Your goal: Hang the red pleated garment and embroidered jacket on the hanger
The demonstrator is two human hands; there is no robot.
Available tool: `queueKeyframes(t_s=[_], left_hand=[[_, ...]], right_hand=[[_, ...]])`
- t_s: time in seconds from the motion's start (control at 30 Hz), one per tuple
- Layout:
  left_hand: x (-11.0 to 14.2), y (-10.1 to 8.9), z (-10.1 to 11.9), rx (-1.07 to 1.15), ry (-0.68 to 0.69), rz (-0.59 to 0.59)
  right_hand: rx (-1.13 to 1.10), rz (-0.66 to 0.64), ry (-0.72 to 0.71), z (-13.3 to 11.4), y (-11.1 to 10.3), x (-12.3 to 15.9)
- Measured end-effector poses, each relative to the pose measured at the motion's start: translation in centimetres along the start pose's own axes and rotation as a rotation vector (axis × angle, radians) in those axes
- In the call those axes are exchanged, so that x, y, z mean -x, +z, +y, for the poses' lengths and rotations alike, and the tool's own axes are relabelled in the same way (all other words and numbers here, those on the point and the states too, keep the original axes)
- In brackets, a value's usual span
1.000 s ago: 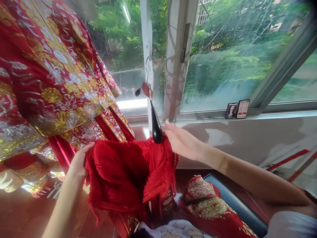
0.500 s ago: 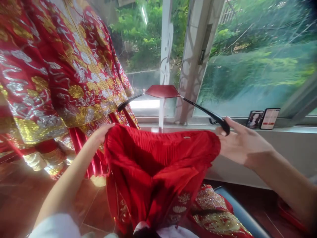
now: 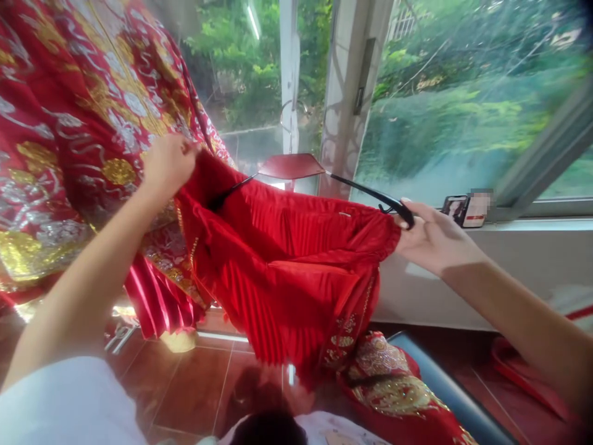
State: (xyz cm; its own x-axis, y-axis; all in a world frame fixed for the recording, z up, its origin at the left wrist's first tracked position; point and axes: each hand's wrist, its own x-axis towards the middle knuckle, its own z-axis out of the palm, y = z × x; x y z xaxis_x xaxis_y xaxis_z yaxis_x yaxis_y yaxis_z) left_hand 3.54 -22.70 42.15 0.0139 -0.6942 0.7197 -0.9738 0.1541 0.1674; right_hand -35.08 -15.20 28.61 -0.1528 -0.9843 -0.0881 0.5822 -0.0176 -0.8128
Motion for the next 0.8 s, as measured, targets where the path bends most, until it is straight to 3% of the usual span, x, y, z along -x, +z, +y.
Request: queueKeyframes(t_s=[0.1, 0.2, 0.27, 0.37, 0.43, 0.5, 0.57, 0.67, 0.73, 0.8], left_hand=[[0.6, -2.8, 3.9, -0.144, 0.071, 0.200], [2.7, -2.6, 7.4, -0.036, 0.152, 0.158], [4.5, -0.4, 8.9, -0.042, 0.206, 0.032], [6.8, 4.3, 9.6, -0.166, 0.244, -0.203], [7.8, 6.9, 10.0, -0.111, 0.271, -0.315], [8.3, 8.3, 11.1, 0.025, 0.353, -0.371], [8.2, 8.6, 13.4, 0.116, 0.515, -0.346], [6.8, 8.2, 18.0, 0.115, 0.751, -0.148], [4.9, 8.5, 20.7, 0.093, 0.756, -0.021], [3.1, 9.4, 22.3, 0.044, 0.650, -0.021]], right_hand=[[0.025, -0.034, 0.019, 0.4, 0.0, 0.1], [0.071, -0.080, 0.082, 0.8, -0.2, -0.8], [0.118, -0.105, 0.083, 0.9, -0.7, -1.9], [0.191, -0.125, 0.032, 0.7, -1.6, -3.7], [0.238, -0.157, -0.004, 0.6, -2.1, -4.5], [0.269, -0.182, -0.010, 0.7, -2.5, -4.9], [0.275, -0.188, 0.000, 0.8, -2.6, -5.0], [0.260, -0.171, -0.007, 0.8, -2.7, -5.2], [0.279, -0.161, 0.001, 0.7, -2.7, -5.4], [0.332, -0.160, 0.020, 0.6, -3.0, -5.8]])
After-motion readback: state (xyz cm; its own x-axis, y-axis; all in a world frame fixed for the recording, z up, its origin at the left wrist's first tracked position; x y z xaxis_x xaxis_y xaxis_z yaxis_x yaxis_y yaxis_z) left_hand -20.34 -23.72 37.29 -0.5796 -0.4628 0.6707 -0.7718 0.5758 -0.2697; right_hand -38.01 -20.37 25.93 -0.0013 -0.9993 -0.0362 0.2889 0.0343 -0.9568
